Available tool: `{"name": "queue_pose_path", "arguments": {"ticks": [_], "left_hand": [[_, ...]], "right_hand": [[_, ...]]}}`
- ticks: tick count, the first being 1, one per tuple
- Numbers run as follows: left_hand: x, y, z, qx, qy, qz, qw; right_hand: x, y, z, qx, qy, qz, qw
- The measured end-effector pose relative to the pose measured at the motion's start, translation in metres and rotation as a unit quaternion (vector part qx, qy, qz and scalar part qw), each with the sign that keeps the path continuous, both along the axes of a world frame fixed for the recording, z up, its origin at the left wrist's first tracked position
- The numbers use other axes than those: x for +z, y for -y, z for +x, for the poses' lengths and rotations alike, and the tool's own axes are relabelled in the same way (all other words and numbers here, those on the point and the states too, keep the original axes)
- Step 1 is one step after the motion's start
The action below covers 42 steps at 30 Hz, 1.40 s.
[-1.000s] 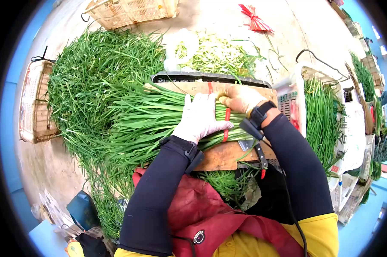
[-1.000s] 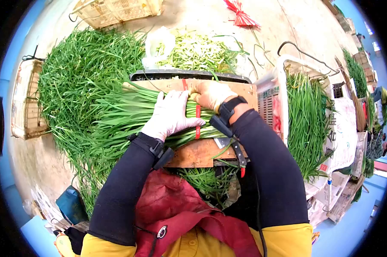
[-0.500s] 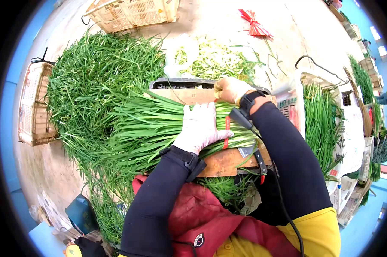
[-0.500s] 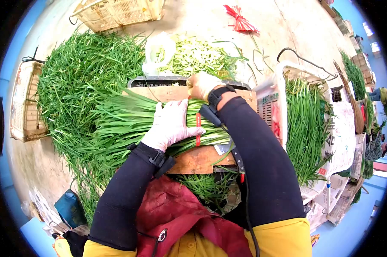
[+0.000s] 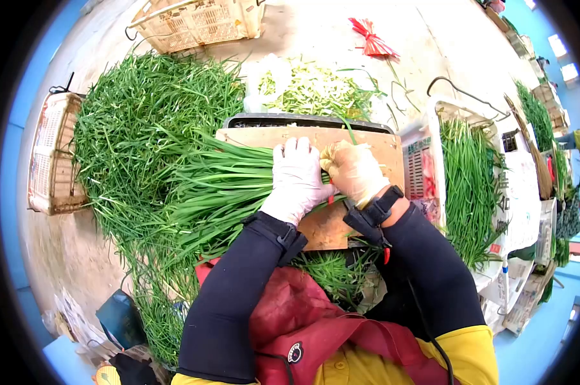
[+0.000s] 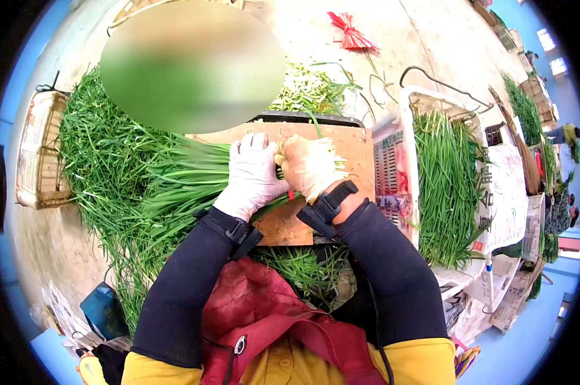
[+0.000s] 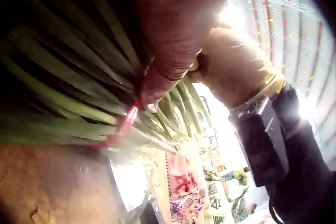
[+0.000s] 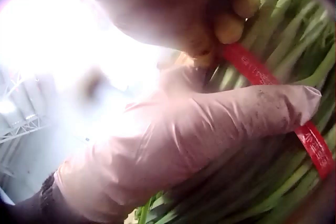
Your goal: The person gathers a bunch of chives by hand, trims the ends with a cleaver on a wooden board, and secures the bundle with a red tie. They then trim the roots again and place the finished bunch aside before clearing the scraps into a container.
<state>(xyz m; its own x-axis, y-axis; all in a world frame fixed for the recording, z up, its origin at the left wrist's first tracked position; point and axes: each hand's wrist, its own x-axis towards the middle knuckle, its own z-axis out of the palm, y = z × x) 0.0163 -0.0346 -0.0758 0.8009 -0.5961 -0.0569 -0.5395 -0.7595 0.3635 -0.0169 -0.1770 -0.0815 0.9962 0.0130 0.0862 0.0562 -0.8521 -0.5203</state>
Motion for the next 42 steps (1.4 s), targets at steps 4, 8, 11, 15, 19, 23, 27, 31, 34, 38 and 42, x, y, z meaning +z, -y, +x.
{"name": "queue_pose_path", "arguments": {"ticks": [4,8,11,15,19,23,27,31,34,38,42], "left_hand": [[-0.039,-0.006,-0.003,-0.052,0.185,-0.139,0.971],[-0.021,0.001,0.003,-0.082,-0.037,0.014,0.996],[-0.025,0.011,0.003,-0.065,-0.046,0.030,0.996],[-0.017,0.011,0.002,-0.039,-0.072,0.054,0.995],[-0.019,0.007,-0.003,-0.046,-0.043,0.023,0.998],[-0.043,-0.001,0.004,-0.092,-0.031,-0.056,0.994],[-0.031,-0.006,0.004,-0.133,-0.052,-0.084,0.986],[-0.012,0.002,-0.003,-0.078,-0.158,-0.071,0.982],[-0.028,-0.002,-0.001,-0.087,-0.100,-0.098,0.986],[-0.021,-0.001,0.001,-0.096,-0.125,-0.079,0.984],[-0.033,-0.010,0.010,-0.099,-0.173,-0.111,0.974]], "right_hand": [[0.008,-0.003,-0.027,0.019,0.031,0.034,0.999],[-0.010,-0.011,-0.047,0.041,0.125,0.081,0.988],[-0.007,-0.010,-0.048,0.007,0.067,0.081,0.994],[0.010,-0.011,-0.073,-0.072,0.070,0.109,0.989],[-0.020,-0.014,-0.080,-0.056,0.013,0.180,0.982],[-0.018,-0.028,-0.083,-0.038,0.021,0.143,0.989],[-0.022,-0.027,-0.085,-0.050,0.056,0.204,0.976],[-0.009,-0.026,-0.098,-0.117,0.074,0.191,0.972],[-0.012,-0.020,-0.107,-0.166,-0.091,0.133,0.973],[-0.026,-0.026,-0.112,-0.166,-0.099,0.159,0.968],[-0.036,-0.038,-0.106,-0.177,-0.090,0.183,0.963]]}}
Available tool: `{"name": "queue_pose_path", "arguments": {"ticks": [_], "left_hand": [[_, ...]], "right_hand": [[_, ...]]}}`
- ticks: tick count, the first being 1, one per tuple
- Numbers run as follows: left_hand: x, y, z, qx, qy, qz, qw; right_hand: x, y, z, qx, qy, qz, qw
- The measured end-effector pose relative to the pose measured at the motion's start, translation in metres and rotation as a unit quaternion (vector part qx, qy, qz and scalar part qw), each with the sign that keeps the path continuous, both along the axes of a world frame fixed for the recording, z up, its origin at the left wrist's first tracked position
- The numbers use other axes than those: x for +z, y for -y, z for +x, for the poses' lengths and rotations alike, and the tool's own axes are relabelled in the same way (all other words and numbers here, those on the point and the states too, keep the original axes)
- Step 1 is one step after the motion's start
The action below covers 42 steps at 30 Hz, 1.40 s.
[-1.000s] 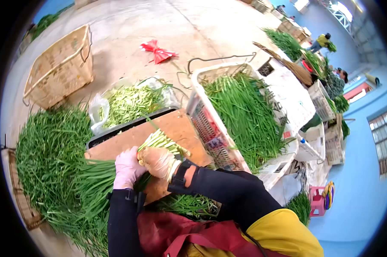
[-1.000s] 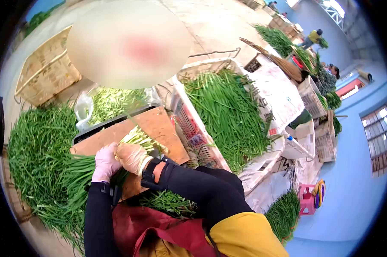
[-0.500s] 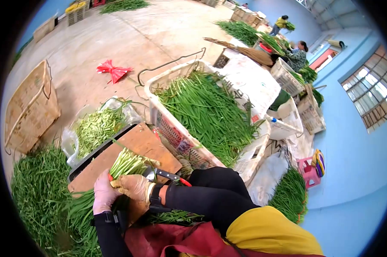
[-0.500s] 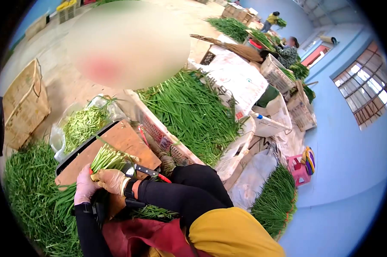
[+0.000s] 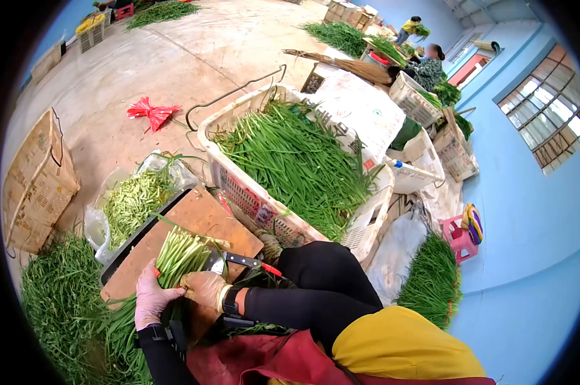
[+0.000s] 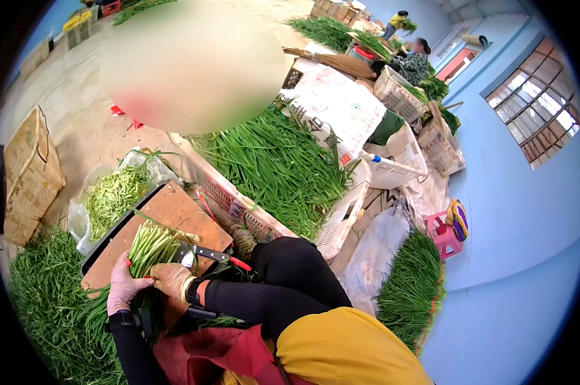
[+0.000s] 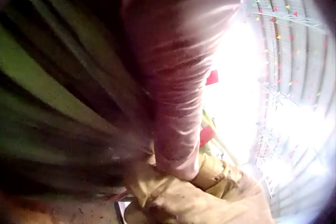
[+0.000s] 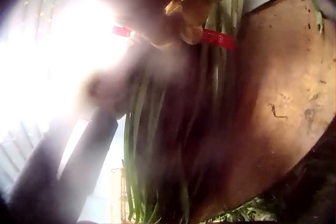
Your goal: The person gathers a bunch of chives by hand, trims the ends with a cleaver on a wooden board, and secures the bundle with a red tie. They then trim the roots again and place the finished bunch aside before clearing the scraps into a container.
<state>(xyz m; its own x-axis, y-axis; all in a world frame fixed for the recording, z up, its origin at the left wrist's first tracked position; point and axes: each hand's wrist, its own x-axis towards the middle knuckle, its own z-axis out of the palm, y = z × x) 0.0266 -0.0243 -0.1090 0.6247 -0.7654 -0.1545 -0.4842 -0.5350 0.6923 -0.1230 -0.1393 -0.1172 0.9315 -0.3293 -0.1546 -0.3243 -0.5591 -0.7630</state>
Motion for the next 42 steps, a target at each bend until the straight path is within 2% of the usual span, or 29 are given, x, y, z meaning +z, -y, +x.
{"name": "queue_pose_path", "arguments": {"ticks": [1,3,4,5,6,7,8,9,10,11,13,15,19,21,24,27,29,30,31,33,35,36,38,39,41,42], "left_hand": [[-0.002,-0.002,0.002,-0.006,-0.002,-0.015,1.000],[-0.002,0.003,0.005,-0.037,-0.014,-0.043,0.998],[0.019,0.002,0.000,-0.056,-0.030,-0.067,0.996],[0.037,0.002,-0.003,-0.076,-0.035,-0.051,0.995],[0.027,-0.003,0.001,-0.076,0.014,-0.029,0.997],[0.029,-0.007,0.001,-0.070,0.018,0.003,0.997],[0.034,-0.008,0.004,-0.059,0.017,0.073,0.995],[0.022,-0.009,0.008,-0.056,0.042,0.068,0.995],[0.037,-0.001,0.006,-0.043,0.032,0.128,0.990],[0.028,0.001,0.009,-0.055,0.021,0.142,0.988],[0.025,0.004,0.009,-0.078,0.019,0.174,0.982],[0.031,0.007,0.009,-0.084,-0.016,0.191,0.978],[0.041,0.002,0.014,-0.084,-0.071,0.177,0.978],[0.047,0.006,0.009,-0.071,-0.062,0.181,0.979],[0.045,0.014,-0.004,-0.048,0.047,0.227,0.972],[0.020,0.016,-0.010,-0.008,0.072,0.229,0.971],[0.019,0.015,-0.011,-0.005,0.082,0.212,0.974],[0.019,0.016,-0.010,-0.005,0.057,0.217,0.974],[0.023,0.017,-0.008,-0.004,0.034,0.222,0.974],[0.028,0.016,-0.009,0.001,0.041,0.221,0.974],[0.032,0.017,-0.011,0.001,0.044,0.223,0.974],[0.036,0.018,-0.010,-0.004,0.014,0.228,0.974],[0.042,0.019,-0.009,-0.009,-0.015,0.234,0.972],[0.044,0.019,-0.009,-0.009,-0.017,0.216,0.976],[0.043,0.020,-0.008,-0.009,-0.020,0.202,0.979],[0.039,0.019,-0.007,-0.012,-0.032,0.191,0.981]], "right_hand": [[-0.009,0.003,0.000,0.000,0.002,0.002,1.000],[-0.048,0.011,-0.002,0.105,0.168,-0.064,0.978],[-0.052,0.014,-0.008,0.103,0.198,-0.016,0.975],[-0.061,0.015,-0.015,0.115,0.282,-0.016,0.953],[-0.114,0.009,-0.019,0.080,0.327,0.102,0.936],[-0.040,0.004,-0.023,0.017,0.190,0.446,0.874],[-0.005,0.008,-0.017,0.077,0.203,0.038,0.975],[-0.001,0.007,-0.008,0.051,0.207,0.024,0.977],[-0.017,0.008,0.003,0.031,0.242,0.077,0.967],[-0.005,0.009,0.008,0.027,0.235,0.031,0.971],[0.007,0.008,0.014,0.024,0.200,0.042,0.979],[0.008,0.005,0.020,0.031,0.197,0.046,0.979],[-0.002,0.005,0.031,-0.010,0.121,0.059,0.991],[-0.006,0.008,0.033,-0.017,0.141,0.047,0.989],[-0.003,0.007,0.037,-0.002,0.104,0.031,0.994],[0.007,0.007,0.039,0.004,0.065,0.022,0.998],[0.013,0.010,0.039,0.038,0.007,-0.028,0.999],[0.017,0.016,0.035,0.059,0.064,-0.041,0.995],[0.029,0.024,0.031,0.060,0.130,0.010,0.990],[0.008,0.044,0.025,-0.100,0.298,0.125,0.941],[0.032,0.073,0.024,-0.145,0.339,0.030,0.929],[0.028,0.082,0.027,-0.147,0.340,0.029,0.929],[0.005,0.096,0.036,-0.109,0.230,-0.019,0.967],[-0.017,0.099,0.047,-0.065,0.069,-0.080,0.992],[-0.030,0.082,0.064,0.060,0.178,-0.074,0.979],[-0.033,0.082,0.062,0.049,0.148,0.001,0.988]]}}
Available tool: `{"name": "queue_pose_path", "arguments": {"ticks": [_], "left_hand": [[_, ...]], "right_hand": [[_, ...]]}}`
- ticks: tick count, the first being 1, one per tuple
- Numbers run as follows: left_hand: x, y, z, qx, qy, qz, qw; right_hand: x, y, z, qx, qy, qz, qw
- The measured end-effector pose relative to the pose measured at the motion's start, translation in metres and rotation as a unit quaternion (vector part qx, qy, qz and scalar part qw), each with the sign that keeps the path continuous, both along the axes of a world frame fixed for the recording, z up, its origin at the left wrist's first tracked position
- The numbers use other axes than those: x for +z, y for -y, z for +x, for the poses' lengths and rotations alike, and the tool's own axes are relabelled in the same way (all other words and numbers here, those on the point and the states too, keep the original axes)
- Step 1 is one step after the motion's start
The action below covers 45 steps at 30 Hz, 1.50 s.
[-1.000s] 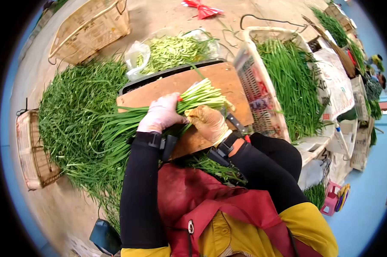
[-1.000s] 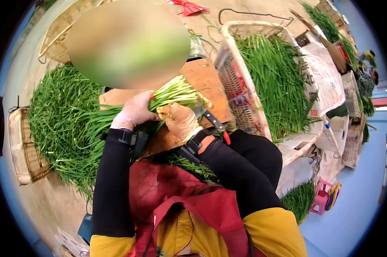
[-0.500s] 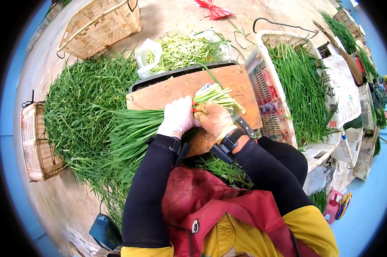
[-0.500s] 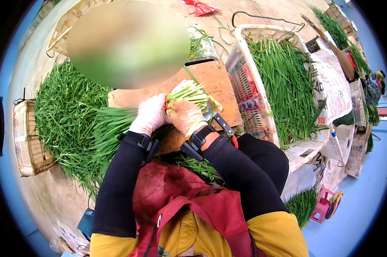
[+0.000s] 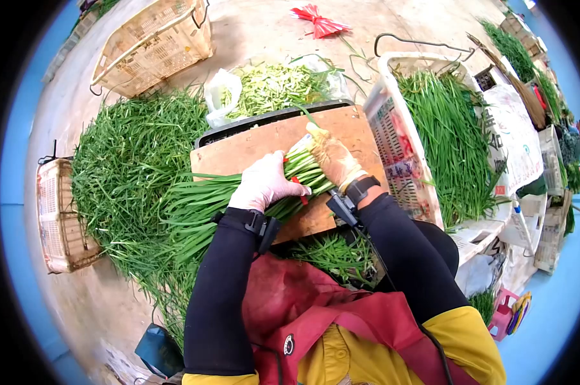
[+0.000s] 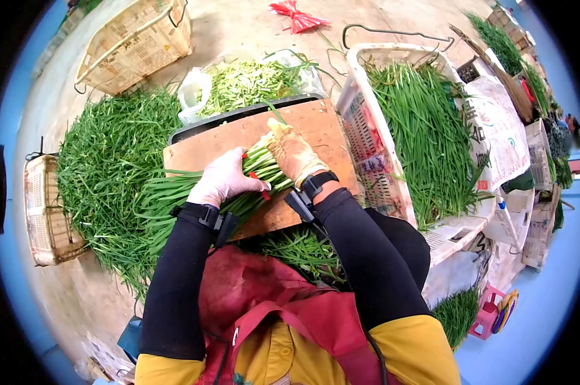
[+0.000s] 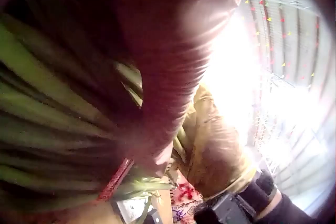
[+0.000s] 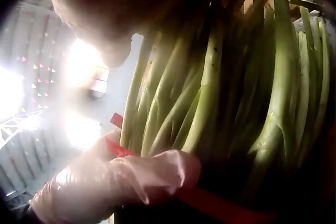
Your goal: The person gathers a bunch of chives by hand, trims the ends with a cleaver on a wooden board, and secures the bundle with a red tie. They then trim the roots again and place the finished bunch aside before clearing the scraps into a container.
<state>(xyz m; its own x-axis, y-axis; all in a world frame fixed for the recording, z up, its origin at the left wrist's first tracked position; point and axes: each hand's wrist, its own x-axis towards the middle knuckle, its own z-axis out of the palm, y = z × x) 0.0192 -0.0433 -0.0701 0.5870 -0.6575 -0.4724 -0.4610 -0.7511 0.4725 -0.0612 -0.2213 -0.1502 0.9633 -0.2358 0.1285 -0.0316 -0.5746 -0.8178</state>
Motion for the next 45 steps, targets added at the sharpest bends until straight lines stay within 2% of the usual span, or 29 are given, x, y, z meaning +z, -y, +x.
{"name": "queue_pose_path", "arguments": {"ticks": [3,4,5,7,8,9,10,11,12,13,15,17,19,22,23,25,27,31,34,37,39,42,45], "left_hand": [[-0.001,0.000,0.003,-0.004,-0.014,0.014,1.000],[-0.003,0.000,0.002,0.003,-0.013,0.007,1.000],[-0.004,0.000,0.002,0.012,-0.012,0.000,1.000],[-0.007,-0.001,0.001,0.013,-0.011,0.001,1.000],[-0.010,-0.002,0.001,0.014,-0.002,-0.021,1.000],[-0.013,-0.002,0.001,0.015,0.007,-0.043,0.999],[-0.008,-0.002,0.001,0.016,0.000,-0.035,0.999],[-0.008,-0.002,0.000,0.014,0.000,-0.038,0.999],[-0.007,-0.003,0.000,0.012,-0.004,-0.050,0.999],[-0.006,-0.006,0.001,0.010,-0.008,-0.061,0.998],[-0.010,-0.012,0.004,0.000,-0.022,-0.079,0.997],[-0.007,-0.018,0.006,-0.023,-0.050,-0.110,0.992],[0.002,-0.019,0.008,-0.029,-0.062,-0.081,0.994],[0.005,-0.019,0.000,-0.071,0.043,-0.069,0.994],[0.001,-0.017,-0.002,-0.071,0.042,-0.072,0.994],[-0.001,-0.010,-0.007,-0.080,0.060,0.031,0.995],[-0.013,-0.012,-0.012,-0.087,0.090,0.034,0.992],[-0.018,-0.013,-0.019,-0.068,0.092,0.018,0.993],[-0.026,-0.016,-0.022,-0.050,0.085,-0.011,0.995],[-0.034,-0.016,-0.025,-0.032,0.124,-0.027,0.991],[-0.042,-0.016,-0.030,-0.018,0.169,-0.053,0.984],[-0.048,-0.018,-0.034,-0.004,0.200,-0.091,0.976],[-0.043,-0.023,-0.035,-0.006,0.192,-0.093,0.977]], "right_hand": [[0.002,0.005,-0.003,0.004,0.007,-0.046,0.999],[0.002,0.008,-0.005,-0.006,0.090,-0.105,0.990],[0.039,0.004,-0.015,-0.055,0.037,-0.055,0.996],[0.066,-0.004,-0.038,-0.155,0.020,-0.021,0.987],[0.066,-0.010,-0.047,-0.146,-0.010,0.097,0.985],[0.068,-0.024,-0.063,-0.131,0.021,0.177,0.975],[0.041,-0.032,-0.076,-0.078,-0.029,0.122,0.989],[0.041,-0.043,-0.085,-0.007,-0.076,0.032,0.997],[0.038,-0.059,-0.092,0.001,-0.111,0.068,0.991],[0.025,-0.070,-0.094,-0.018,-0.154,0.019,0.988],[0.013,-0.084,-0.090,-0.019,-0.119,-0.001,0.993],[0.024,-0.087,-0.085,-0.020,-0.152,-0.006,0.988],[0.019,-0.082,-0.082,-0.020,-0.130,0.050,0.990],[0.030,-0.080,-0.083,-0.017,-0.089,0.053,0.994],[0.036,-0.079,-0.083,-0.013,-0.067,0.036,0.997],[0.047,-0.080,-0.072,-0.006,-0.057,-0.003,0.998],[0.053,-0.084,-0.059,-0.005,-0.007,-0.039,0.999],[0.030,-0.084,-0.034,-0.065,-0.026,0.082,0.994],[0.022,-0.080,-0.032,-0.069,-0.036,0.081,0.994],[0.017,-0.078,-0.031,-0.064,-0.011,0.084,0.994],[0.022,-0.080,-0.033,-0.094,-0.066,0.095,0.989],[0.023,-0.085,-0.032,-0.131,-0.053,0.133,0.981],[0.006,-0.079,-0.025,-0.082,-0.070,0.138,0.985]]}}
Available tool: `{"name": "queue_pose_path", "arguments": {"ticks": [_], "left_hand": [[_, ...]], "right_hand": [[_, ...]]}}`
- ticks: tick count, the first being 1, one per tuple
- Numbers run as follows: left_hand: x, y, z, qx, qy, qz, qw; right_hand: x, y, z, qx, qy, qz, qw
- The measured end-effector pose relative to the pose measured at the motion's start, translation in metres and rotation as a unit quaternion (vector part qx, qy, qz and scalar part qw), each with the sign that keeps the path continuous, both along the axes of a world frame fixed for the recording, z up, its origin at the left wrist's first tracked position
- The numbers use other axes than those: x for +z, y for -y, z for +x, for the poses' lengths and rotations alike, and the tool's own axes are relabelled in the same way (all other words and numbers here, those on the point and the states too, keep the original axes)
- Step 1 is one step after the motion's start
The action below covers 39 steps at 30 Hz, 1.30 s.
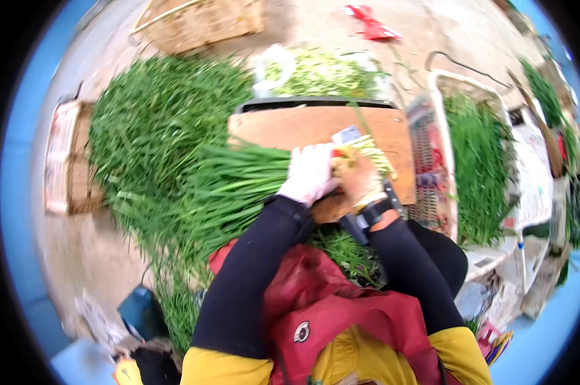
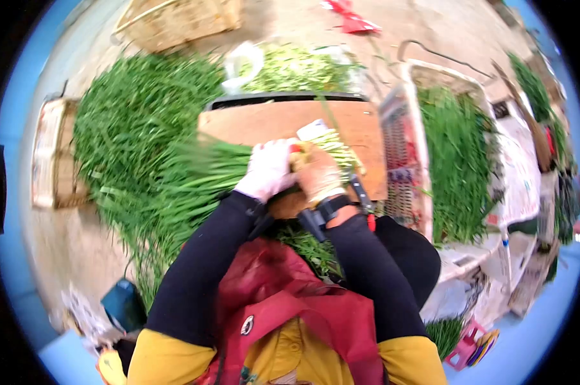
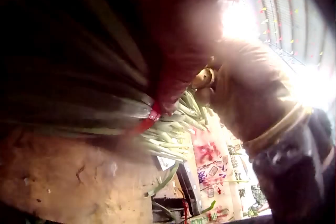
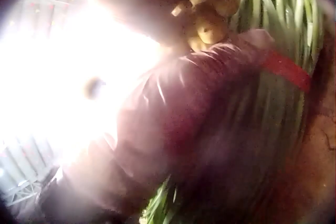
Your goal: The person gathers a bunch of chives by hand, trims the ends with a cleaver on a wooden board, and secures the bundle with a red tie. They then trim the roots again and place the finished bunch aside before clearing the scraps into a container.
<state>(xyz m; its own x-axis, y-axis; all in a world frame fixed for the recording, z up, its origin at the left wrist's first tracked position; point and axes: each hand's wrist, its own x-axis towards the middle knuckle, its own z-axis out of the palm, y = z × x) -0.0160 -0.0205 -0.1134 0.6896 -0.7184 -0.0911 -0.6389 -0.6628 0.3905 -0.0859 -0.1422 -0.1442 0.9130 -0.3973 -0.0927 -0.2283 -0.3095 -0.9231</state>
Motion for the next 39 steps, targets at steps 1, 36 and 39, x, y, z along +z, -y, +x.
{"name": "queue_pose_path", "arguments": {"ticks": [1,36,39], "left_hand": [[0.003,-0.002,-0.001,0.007,-0.003,-0.007,1.000],[0.013,-0.002,0.019,0.035,-0.092,0.020,0.995],[0.016,-0.009,0.023,0.045,-0.089,-0.014,0.995]], "right_hand": [[0.002,0.004,0.004,0.016,-0.030,-0.023,0.999],[0.035,0.094,-0.085,0.068,-0.261,-0.309,0.912],[0.012,0.093,-0.090,0.097,-0.271,-0.341,0.895]]}}
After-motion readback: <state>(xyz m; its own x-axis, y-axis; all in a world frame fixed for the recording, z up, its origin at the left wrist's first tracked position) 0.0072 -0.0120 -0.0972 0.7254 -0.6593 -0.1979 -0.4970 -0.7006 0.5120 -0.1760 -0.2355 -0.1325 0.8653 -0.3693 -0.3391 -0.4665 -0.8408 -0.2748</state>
